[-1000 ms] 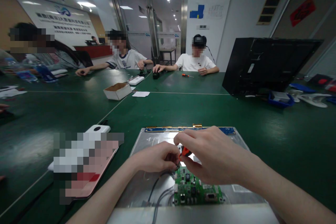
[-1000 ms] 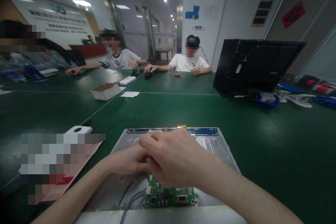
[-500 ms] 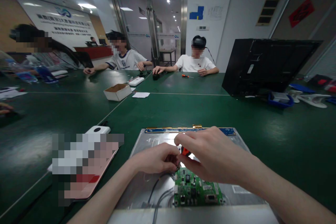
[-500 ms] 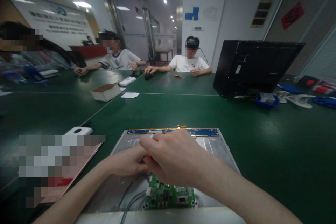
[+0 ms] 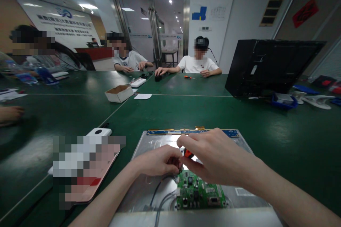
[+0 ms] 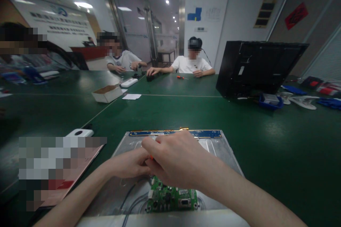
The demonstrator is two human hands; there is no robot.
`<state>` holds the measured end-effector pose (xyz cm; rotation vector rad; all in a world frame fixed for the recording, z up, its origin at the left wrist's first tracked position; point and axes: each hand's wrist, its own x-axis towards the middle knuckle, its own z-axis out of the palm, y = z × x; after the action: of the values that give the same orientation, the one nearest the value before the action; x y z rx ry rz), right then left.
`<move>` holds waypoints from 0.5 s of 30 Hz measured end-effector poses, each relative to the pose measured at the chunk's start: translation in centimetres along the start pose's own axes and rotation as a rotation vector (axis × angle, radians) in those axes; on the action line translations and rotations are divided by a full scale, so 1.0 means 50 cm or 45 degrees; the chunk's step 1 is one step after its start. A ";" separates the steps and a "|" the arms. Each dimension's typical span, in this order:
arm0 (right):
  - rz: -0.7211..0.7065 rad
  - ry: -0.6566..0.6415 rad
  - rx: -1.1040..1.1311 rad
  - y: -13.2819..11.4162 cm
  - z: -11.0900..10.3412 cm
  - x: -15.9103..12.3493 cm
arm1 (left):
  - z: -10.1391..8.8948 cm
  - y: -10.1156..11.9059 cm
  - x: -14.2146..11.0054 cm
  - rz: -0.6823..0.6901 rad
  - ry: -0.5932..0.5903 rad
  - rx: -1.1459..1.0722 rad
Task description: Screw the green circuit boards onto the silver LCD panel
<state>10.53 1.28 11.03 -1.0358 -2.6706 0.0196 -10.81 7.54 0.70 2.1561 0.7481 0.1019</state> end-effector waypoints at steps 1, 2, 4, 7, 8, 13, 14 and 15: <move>-0.001 0.001 -0.003 0.000 0.000 0.000 | 0.000 0.000 0.000 -0.006 -0.004 -0.001; -0.002 0.000 -0.007 -0.001 0.001 -0.001 | -0.001 0.000 0.000 -0.012 -0.007 -0.004; 0.002 -0.005 -0.018 -0.002 0.002 -0.002 | -0.001 0.000 0.001 -0.016 -0.005 -0.012; 0.018 -0.016 -0.041 -0.002 0.002 -0.001 | 0.000 -0.001 0.001 0.008 0.000 -0.028; 0.022 -0.018 -0.045 -0.002 0.002 0.000 | 0.001 -0.001 0.002 0.013 -0.002 -0.029; -0.008 0.000 -0.012 0.001 0.001 0.000 | -0.001 -0.002 0.003 -0.021 -0.011 0.007; -0.016 0.007 -0.006 0.002 0.001 -0.001 | -0.002 -0.001 0.003 -0.016 -0.011 0.023; -0.021 0.012 -0.007 0.002 0.001 -0.001 | -0.003 -0.001 0.003 -0.005 -0.008 0.041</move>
<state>10.64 1.33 10.95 -1.0128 -2.6718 0.0045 -10.78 7.74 0.73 2.1847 0.7546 0.0812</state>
